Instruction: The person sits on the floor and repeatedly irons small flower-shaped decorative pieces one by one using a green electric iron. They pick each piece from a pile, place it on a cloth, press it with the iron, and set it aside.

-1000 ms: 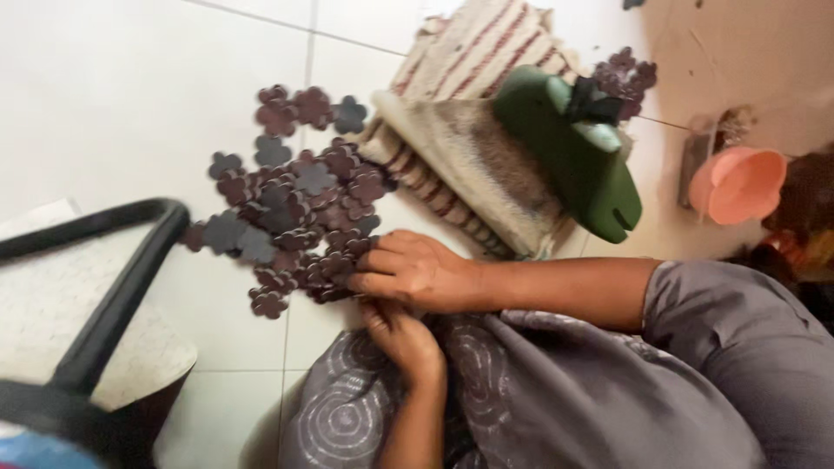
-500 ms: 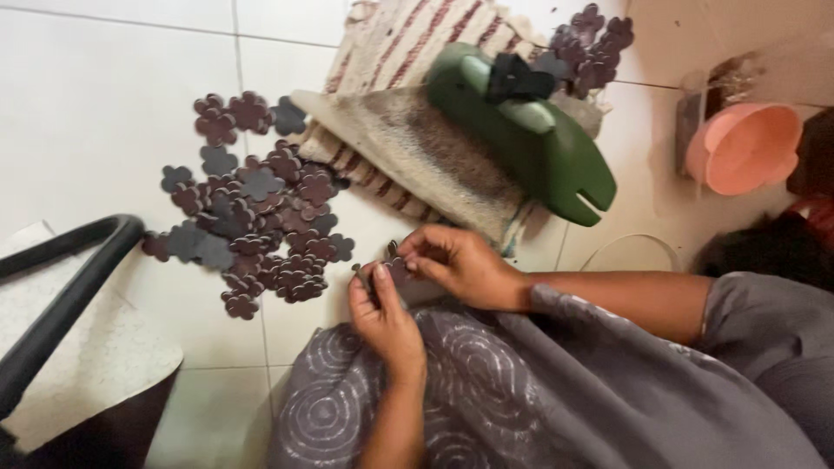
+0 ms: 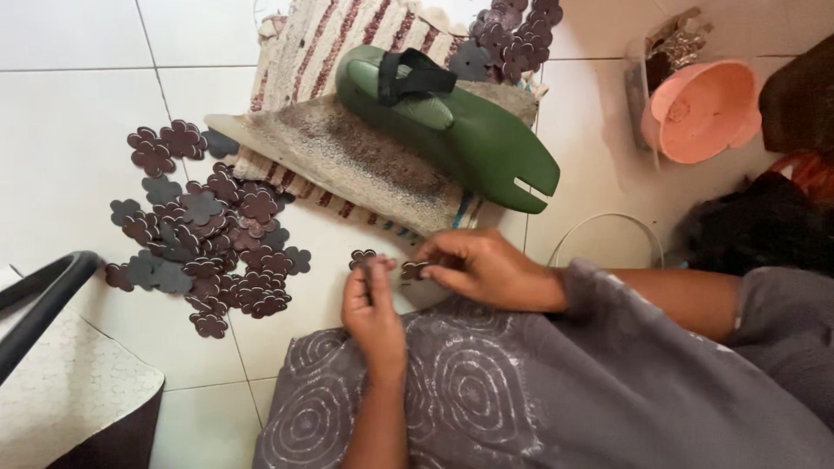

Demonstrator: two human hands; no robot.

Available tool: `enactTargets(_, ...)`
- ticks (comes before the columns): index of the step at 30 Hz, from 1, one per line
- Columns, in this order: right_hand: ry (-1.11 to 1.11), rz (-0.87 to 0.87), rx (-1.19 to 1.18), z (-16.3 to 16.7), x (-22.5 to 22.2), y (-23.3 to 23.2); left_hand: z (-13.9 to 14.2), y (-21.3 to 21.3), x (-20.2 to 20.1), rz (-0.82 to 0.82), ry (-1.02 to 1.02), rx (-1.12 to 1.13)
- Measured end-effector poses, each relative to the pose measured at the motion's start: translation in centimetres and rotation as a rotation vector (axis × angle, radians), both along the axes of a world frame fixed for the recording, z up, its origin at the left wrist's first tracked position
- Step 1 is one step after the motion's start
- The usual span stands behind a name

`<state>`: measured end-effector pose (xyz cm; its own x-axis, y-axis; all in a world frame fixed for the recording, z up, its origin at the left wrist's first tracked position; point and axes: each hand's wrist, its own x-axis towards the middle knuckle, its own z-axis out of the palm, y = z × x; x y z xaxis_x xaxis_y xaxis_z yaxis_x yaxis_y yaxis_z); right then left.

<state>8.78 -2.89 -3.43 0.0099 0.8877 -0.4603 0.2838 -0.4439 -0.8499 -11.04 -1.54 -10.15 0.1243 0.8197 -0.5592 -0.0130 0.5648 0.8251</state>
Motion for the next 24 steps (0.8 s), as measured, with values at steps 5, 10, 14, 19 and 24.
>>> enactTargets(5, -0.226, 0.040, 0.191, 1.9, 2.7, -0.5, -0.5, 1.6, -1.5, 0.167, -0.034, -0.107)
enactTargets(10, -0.435, 0.141, 0.288, 3.8, 3.4, 0.6, -0.6, 1.7, -1.1, 0.160, -0.078, -0.083)
enactTargets(14, -0.496, 0.274, 0.309, 3.7, 3.2, 2.5, -0.4, 1.4, -0.8, 0.136, -0.017, -0.075)
enactTargets(19, -0.561, 0.369, 0.375, 1.9, 2.6, 4.8, -0.3, 1.4, -0.9, 0.086, 0.041, -0.051)
enactTargets(24, -0.588, 0.373, 0.417, 0.7, 1.7, 6.9, -0.2, 1.5, -0.9, -0.018, 0.129, 0.035)
